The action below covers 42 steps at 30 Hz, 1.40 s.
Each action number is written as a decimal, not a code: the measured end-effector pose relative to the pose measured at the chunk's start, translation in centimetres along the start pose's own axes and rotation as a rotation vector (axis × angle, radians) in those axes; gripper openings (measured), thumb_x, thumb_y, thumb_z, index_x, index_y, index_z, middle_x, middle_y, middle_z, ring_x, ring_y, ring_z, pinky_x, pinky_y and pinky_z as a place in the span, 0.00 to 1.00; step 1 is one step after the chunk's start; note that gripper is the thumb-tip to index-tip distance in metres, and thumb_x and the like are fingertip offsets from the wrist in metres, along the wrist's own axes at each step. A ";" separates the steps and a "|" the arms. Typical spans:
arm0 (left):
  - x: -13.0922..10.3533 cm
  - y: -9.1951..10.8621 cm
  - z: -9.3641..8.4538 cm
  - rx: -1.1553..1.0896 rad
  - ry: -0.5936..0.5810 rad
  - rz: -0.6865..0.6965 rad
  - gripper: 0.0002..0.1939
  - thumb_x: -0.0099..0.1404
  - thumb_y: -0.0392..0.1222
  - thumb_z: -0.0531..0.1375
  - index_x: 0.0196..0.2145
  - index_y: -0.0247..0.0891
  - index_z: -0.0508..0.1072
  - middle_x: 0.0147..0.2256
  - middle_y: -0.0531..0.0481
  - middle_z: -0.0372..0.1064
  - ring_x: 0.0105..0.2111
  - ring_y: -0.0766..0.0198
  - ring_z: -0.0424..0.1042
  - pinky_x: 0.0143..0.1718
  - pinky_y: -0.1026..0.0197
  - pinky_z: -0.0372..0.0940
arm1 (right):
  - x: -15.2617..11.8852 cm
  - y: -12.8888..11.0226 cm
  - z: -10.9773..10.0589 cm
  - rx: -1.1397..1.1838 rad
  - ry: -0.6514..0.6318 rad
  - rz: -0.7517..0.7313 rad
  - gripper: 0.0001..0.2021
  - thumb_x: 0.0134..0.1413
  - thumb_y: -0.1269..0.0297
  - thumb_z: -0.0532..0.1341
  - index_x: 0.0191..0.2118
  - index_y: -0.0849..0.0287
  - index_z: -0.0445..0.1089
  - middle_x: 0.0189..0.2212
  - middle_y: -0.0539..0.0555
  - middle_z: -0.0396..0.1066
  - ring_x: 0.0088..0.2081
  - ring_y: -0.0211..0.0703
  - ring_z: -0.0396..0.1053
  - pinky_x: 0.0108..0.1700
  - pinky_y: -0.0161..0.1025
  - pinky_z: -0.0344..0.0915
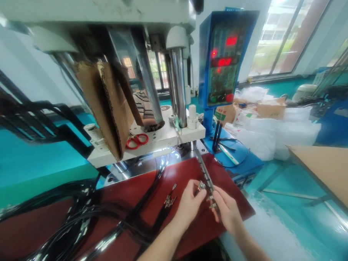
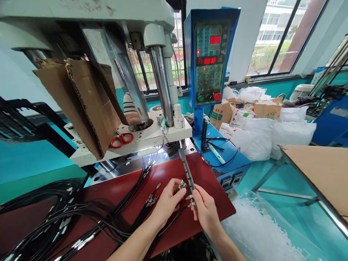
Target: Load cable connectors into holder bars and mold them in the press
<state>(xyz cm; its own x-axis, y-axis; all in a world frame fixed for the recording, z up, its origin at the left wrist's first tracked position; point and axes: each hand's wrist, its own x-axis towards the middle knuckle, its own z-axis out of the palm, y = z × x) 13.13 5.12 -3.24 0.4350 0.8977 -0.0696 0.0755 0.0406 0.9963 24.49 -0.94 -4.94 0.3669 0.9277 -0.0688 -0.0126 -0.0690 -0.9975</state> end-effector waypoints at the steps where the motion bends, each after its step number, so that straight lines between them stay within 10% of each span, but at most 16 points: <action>1: 0.1 0.0 -0.1 0.014 0.050 0.028 0.05 0.55 0.41 0.55 0.30 0.37 0.63 0.23 0.56 0.61 0.21 0.71 0.58 0.23 0.69 0.54 | 0.0 0.0 -0.1 0.034 0.020 0.007 0.24 0.54 0.51 0.52 0.49 0.65 0.62 0.17 0.47 0.62 0.13 0.30 0.56 0.13 0.29 0.52; 19: 0.2 1.5 0.0 0.033 -0.159 -0.233 0.11 0.55 0.45 0.53 0.22 0.36 0.60 0.14 0.60 0.49 0.14 0.75 0.46 0.16 0.69 0.43 | -0.1 0.2 -0.8 0.100 -0.066 0.047 0.23 0.53 0.50 0.53 0.48 0.64 0.62 0.18 0.46 0.62 0.13 0.29 0.56 0.13 0.28 0.54; 28: 0.1 0.5 -0.1 0.319 -0.089 0.074 0.11 0.58 0.44 0.51 0.21 0.35 0.62 0.20 0.55 0.58 0.23 0.70 0.55 0.25 0.67 0.50 | 0.0 -0.3 -1.0 0.070 -0.130 0.060 0.23 0.53 0.50 0.52 0.47 0.63 0.63 0.18 0.46 0.63 0.12 0.30 0.55 0.13 0.29 0.52; 42: -0.3 0.3 0.0 0.361 0.005 0.120 0.12 0.59 0.43 0.50 0.21 0.37 0.59 0.19 0.56 0.58 0.21 0.70 0.58 0.24 0.68 0.51 | 0.3 -0.1 -0.8 0.019 -0.149 0.048 0.23 0.53 0.51 0.52 0.49 0.64 0.63 0.18 0.46 0.62 0.13 0.29 0.56 0.12 0.28 0.53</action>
<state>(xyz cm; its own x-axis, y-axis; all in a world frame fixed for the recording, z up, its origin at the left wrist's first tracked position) 13.00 4.83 -2.94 0.4555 0.8889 0.0476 0.3363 -0.2213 0.9154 25.31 -0.91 -4.81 0.2234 0.9677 -0.1165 -0.0448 -0.1092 -0.9930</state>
